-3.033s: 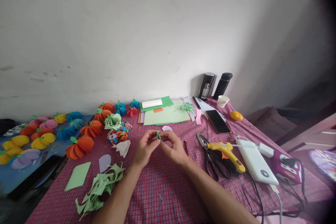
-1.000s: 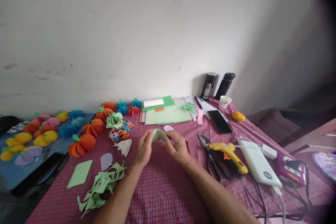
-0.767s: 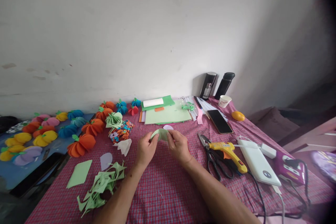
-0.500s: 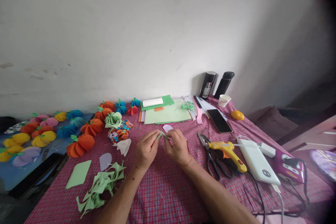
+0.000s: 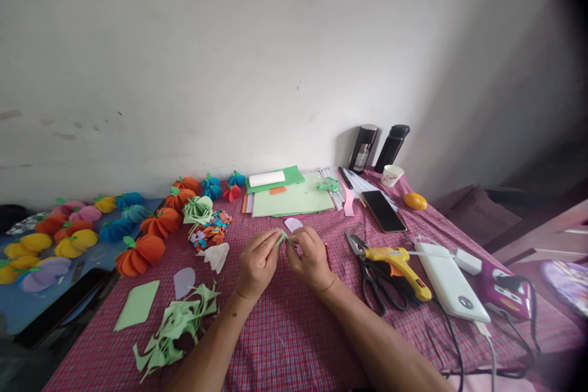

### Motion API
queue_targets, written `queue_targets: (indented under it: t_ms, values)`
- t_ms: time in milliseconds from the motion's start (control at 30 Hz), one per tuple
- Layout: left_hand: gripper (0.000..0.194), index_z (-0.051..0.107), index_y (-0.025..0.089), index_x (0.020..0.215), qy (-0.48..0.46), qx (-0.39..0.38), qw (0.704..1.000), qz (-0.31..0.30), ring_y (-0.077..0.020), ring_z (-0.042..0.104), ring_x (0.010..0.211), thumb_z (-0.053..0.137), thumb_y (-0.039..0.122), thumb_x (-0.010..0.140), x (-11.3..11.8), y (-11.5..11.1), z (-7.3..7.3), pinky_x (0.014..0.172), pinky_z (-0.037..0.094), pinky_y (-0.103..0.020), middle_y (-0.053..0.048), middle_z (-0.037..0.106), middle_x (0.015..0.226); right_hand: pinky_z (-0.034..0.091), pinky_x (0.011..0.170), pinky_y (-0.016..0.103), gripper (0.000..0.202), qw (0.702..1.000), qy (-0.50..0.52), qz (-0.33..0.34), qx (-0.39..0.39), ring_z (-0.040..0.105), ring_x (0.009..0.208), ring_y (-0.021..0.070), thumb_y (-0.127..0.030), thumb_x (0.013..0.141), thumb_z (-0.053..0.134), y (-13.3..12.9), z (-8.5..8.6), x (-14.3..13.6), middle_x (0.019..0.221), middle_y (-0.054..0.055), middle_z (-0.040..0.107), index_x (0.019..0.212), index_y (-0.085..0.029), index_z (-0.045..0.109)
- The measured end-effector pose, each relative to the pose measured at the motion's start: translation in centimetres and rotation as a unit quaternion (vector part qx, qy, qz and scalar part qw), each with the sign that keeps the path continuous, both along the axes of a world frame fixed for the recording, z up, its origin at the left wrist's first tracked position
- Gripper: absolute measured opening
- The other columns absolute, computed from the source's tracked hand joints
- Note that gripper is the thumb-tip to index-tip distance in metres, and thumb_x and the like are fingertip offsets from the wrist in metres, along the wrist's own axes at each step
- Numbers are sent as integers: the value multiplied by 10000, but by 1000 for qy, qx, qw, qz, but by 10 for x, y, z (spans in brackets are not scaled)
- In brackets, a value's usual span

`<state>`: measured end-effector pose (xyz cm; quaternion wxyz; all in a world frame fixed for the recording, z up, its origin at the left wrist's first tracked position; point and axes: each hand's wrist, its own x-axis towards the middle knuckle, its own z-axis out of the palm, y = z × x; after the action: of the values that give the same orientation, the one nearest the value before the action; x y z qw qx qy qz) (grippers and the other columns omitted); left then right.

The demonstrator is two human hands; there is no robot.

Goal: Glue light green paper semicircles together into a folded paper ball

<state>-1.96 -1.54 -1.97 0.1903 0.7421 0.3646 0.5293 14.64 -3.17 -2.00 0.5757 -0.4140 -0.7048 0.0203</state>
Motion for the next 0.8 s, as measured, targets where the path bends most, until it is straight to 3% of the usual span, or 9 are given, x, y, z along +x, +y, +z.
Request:
queue_targets:
  t_ms: [200,300,433,633,800]
  values:
    - [343,739,300,1221,18,54,998,19,-243,711,1100,657,179,911,1,0,2,1038,553,-417,-65,753,1196,486,765,356,165,1000,7,2,4,571,828,213,-90,900,549,0,0,0,831,56,614,858,-247,521]
    - [295,745,246,1196,36,93,994,44,-217,731,1046,628,177,934,2,2,3,981,593,-383,-77,769,1149,497,772,361,111,999,8,40,-5,580,854,216,-138,897,589,-3,2,1,882,63,619,941,-233,554]
    - [279,730,207,1200,55,117,990,65,-197,739,1024,574,174,971,1,4,4,952,607,-353,-89,773,1129,509,802,383,189,995,1,95,-36,587,899,229,-244,895,643,-7,6,3,956,79,624,1070,-219,577]
    - [224,745,198,1133,37,81,993,74,-194,747,981,596,213,966,2,3,7,921,605,-332,-84,782,1089,506,784,371,142,993,17,99,-55,584,869,218,-293,916,631,-7,8,4,916,64,619,1031,-221,589]
    - [210,738,196,1105,32,23,998,48,-182,736,963,578,224,973,5,1,12,892,584,-299,-76,779,1061,510,794,361,169,991,27,110,-66,595,869,209,-271,917,622,-6,8,3,938,66,638,1075,-214,606]
